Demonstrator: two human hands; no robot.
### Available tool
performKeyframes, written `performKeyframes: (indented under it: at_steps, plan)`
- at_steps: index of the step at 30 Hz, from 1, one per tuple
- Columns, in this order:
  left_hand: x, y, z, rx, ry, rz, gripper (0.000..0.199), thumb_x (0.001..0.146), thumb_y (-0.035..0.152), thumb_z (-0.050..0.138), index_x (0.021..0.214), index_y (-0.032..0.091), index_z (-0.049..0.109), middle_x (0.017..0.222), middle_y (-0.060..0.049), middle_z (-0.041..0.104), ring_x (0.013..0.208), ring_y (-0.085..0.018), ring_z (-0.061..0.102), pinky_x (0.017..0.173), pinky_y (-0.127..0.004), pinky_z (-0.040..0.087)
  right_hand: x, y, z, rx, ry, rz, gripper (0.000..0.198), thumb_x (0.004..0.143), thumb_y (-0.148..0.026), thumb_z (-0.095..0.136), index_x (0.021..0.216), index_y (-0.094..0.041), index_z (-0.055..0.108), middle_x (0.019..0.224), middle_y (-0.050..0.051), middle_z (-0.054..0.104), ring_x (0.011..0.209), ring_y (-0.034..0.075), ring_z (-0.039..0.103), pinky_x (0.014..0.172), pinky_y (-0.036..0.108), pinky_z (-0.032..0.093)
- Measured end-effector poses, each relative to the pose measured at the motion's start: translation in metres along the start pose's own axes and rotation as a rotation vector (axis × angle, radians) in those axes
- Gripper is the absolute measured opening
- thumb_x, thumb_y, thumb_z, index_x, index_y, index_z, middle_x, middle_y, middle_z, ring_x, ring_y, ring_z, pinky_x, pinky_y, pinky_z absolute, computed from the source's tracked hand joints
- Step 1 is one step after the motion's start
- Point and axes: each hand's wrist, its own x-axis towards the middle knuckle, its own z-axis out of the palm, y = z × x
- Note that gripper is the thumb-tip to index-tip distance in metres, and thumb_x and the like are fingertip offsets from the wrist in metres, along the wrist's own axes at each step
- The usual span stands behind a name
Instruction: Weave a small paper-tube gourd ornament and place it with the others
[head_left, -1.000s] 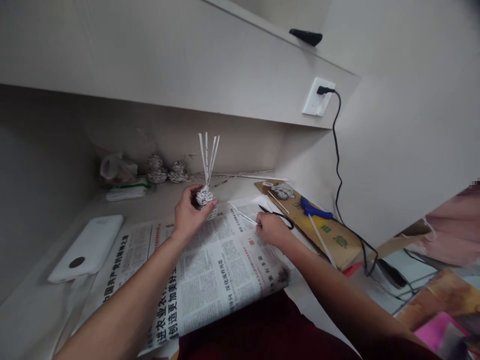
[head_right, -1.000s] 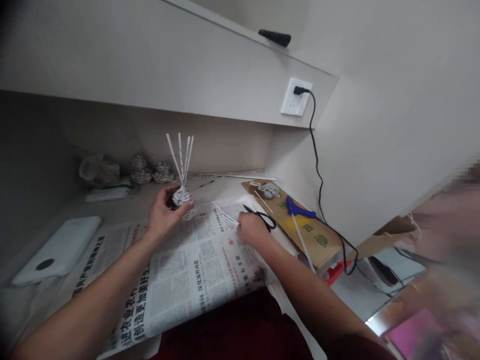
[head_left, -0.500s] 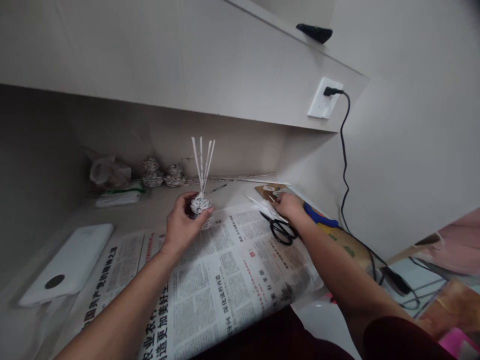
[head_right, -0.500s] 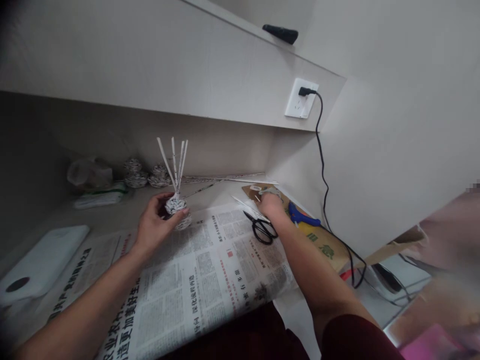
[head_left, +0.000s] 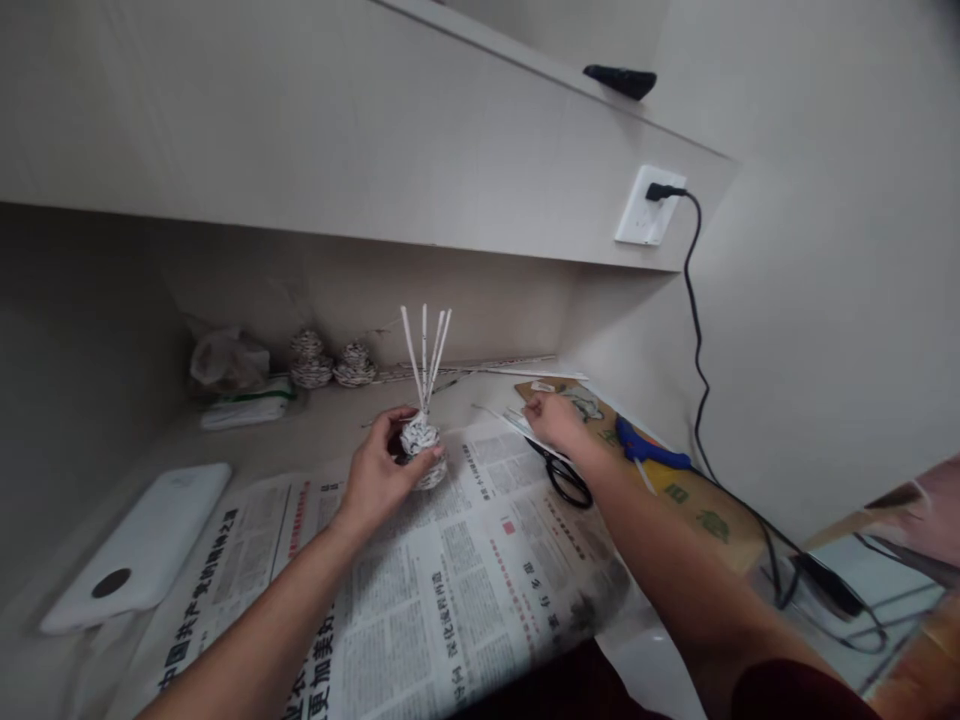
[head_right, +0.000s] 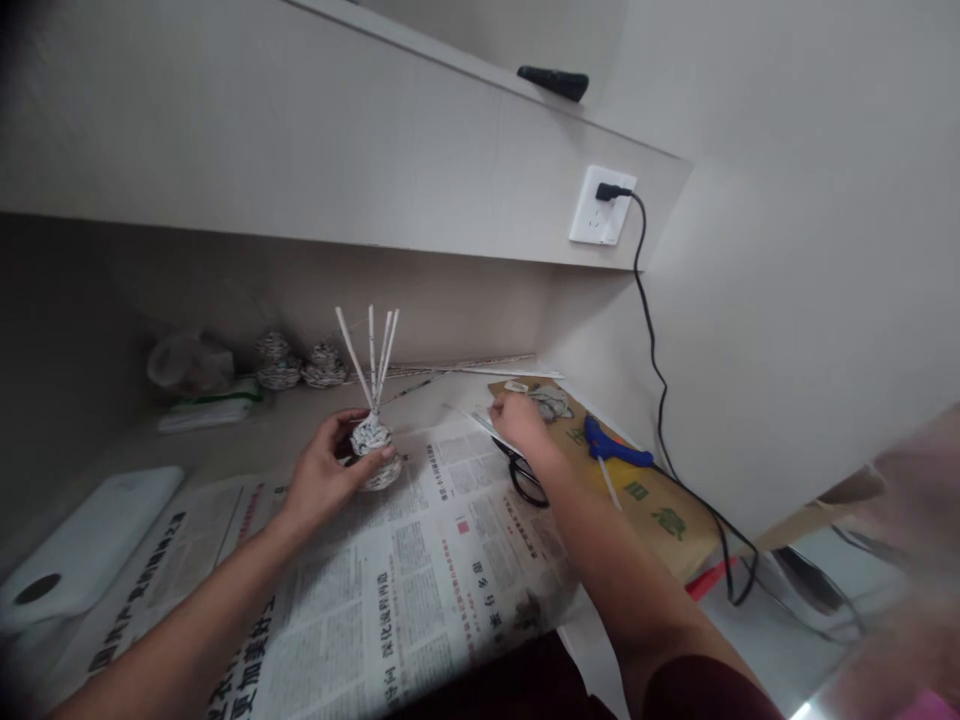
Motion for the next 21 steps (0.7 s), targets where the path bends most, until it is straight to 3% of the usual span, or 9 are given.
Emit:
performKeyframes:
  at_steps: [5, 7, 9, 13, 17, 21]
  plan:
    - [-0.001, -0.001, 0.001, -0.013, 0.003, -0.017, 0.056, 0.069, 0.034, 0.074, 0.117, 0.020, 0.050, 0.107, -0.008, 0.065, 0.091, -0.020, 0.064, 0.081, -0.032, 0.049, -0.020, -0.066, 0.036, 0.407, -0.244, -0.264, 0.038, 0.089, -0.047, 0.052, 0.116, -0.023, 0.061, 0.101, 0.004, 0.071, 0.083, 0.014, 0.067, 0.064, 0.022, 0.050]
    - [-0.002, -0.002, 0.002, -0.014, -0.022, 0.004, 0.053, 0.070, 0.028, 0.072, 0.118, 0.020, 0.049, 0.112, -0.009, 0.065, 0.099, -0.021, 0.063, 0.087, -0.034, 0.048, -0.034, -0.087, 0.053, 0.850, -0.399, -0.352, 0.051, 0.082, -0.048, 0.061, 0.125, -0.022, 0.053, 0.115, 0.007, 0.065, 0.089, 0.016, 0.066, 0.067, 0.025, 0.052]
    - [-0.004, -0.004, 0.004, -0.015, -0.059, 0.026, 0.050, 0.071, 0.020, 0.068, 0.117, 0.020, 0.050, 0.116, -0.009, 0.064, 0.105, -0.022, 0.062, 0.093, -0.036, 0.046, -0.046, -0.100, 0.068, 1.030, -0.409, -0.384, 0.056, 0.074, -0.043, 0.071, 0.123, -0.021, 0.052, 0.112, 0.006, 0.066, 0.095, 0.017, 0.065, 0.078, 0.028, 0.052]
    - [-0.006, -0.007, 0.007, -0.034, -0.119, 0.005, 0.060, 0.066, 0.012, 0.068, 0.122, 0.022, 0.048, 0.120, -0.009, 0.062, 0.111, -0.023, 0.059, 0.098, -0.039, 0.044, -0.059, -0.103, 0.077, 1.014, -0.270, -0.329, 0.050, 0.072, -0.035, 0.073, 0.116, -0.020, 0.056, 0.104, 0.005, 0.067, 0.094, 0.019, 0.064, 0.084, 0.032, 0.050]
    - [0.000, -0.008, 0.002, -0.189, -0.175, -0.051, 0.072, 0.063, 0.020, 0.078, 0.128, 0.022, 0.048, 0.120, -0.009, 0.061, 0.110, -0.021, 0.059, 0.094, -0.035, 0.047, -0.055, -0.090, 0.064, 0.919, -0.223, -0.272, 0.049, 0.077, -0.034, 0.066, 0.122, -0.021, 0.052, 0.101, 0.004, 0.068, 0.089, 0.018, 0.064, 0.080, 0.032, 0.051]
    - [0.009, -0.006, -0.010, -0.138, 0.017, -0.179, 0.033, 0.069, 0.030, 0.075, 0.099, 0.019, 0.068, 0.082, -0.003, 0.067, 0.076, -0.016, 0.064, 0.073, -0.028, 0.052, -0.052, -0.081, 0.051, 0.689, -0.161, -0.302, 0.055, 0.076, -0.040, 0.066, 0.126, -0.021, 0.051, 0.105, 0.007, 0.067, 0.095, 0.022, 0.063, 0.084, 0.035, 0.049]
